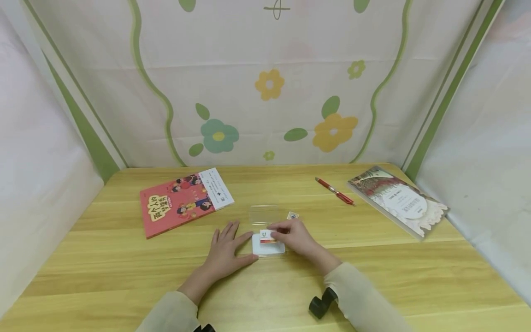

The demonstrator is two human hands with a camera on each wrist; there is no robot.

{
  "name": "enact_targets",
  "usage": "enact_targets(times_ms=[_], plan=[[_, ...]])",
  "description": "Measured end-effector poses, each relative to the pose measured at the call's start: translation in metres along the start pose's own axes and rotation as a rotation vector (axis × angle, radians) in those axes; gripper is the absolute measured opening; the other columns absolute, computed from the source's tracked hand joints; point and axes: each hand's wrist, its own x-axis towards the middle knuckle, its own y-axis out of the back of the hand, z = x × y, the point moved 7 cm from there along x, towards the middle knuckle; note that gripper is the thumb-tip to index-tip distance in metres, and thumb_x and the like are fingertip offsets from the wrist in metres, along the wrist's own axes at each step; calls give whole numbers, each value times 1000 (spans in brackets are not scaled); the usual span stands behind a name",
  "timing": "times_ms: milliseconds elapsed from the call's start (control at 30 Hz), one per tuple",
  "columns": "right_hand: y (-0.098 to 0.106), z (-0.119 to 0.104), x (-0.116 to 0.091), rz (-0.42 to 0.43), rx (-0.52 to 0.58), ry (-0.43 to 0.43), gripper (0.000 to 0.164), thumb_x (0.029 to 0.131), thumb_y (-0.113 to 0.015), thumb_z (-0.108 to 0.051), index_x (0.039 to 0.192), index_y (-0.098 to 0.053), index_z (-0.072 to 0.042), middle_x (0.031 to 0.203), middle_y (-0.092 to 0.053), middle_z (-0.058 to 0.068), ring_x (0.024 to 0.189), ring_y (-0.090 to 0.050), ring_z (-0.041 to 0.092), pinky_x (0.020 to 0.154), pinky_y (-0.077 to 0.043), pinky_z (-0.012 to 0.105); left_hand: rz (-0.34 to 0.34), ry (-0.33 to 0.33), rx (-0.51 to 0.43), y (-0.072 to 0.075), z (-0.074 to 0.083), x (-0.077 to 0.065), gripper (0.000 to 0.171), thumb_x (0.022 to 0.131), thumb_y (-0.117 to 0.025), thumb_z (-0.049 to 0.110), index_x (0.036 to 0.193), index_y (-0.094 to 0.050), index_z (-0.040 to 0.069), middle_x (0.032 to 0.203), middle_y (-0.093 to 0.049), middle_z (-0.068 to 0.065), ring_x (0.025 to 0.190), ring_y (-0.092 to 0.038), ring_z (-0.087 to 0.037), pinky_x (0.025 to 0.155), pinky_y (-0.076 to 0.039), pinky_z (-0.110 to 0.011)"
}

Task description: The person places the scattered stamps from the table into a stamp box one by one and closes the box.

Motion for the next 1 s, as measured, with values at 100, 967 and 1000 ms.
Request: enact_targets(times_ms=[100, 967, 1000], plan=[[-7, -13, -3, -9, 18, 2, 18, 80, -60, -5, 96, -65, 2, 90, -63, 9, 74, -52, 13, 64, -43, 24, 4, -9, -6, 0, 1, 0, 62, 72, -56, 57, 121, -52, 19, 135, -27, -19, 125, -16, -34, 95, -4, -56], [-23, -1, -2, 59, -177, 146, 11, 75, -65, -5, 86, -67, -6, 68, -50, -7, 62, -46, 6, 54, -42, 20, 29, -24, -4, 0, 1, 0, 61, 72, -58, 55, 120, -54, 18, 134, -28, -19, 124, -18, -35, 94, -5, -56], [-23, -1, -2, 61, -180, 148, 11, 75, -65, -5, 86, -67, -6, 68, -50, -7, 61, -46, 6, 54, -42, 20, 30, -25, -4, 0, 1, 0, 61, 72, -58, 55, 120, -54, 18, 134, -28, -20, 124, -18, -35, 94, -5, -56]])
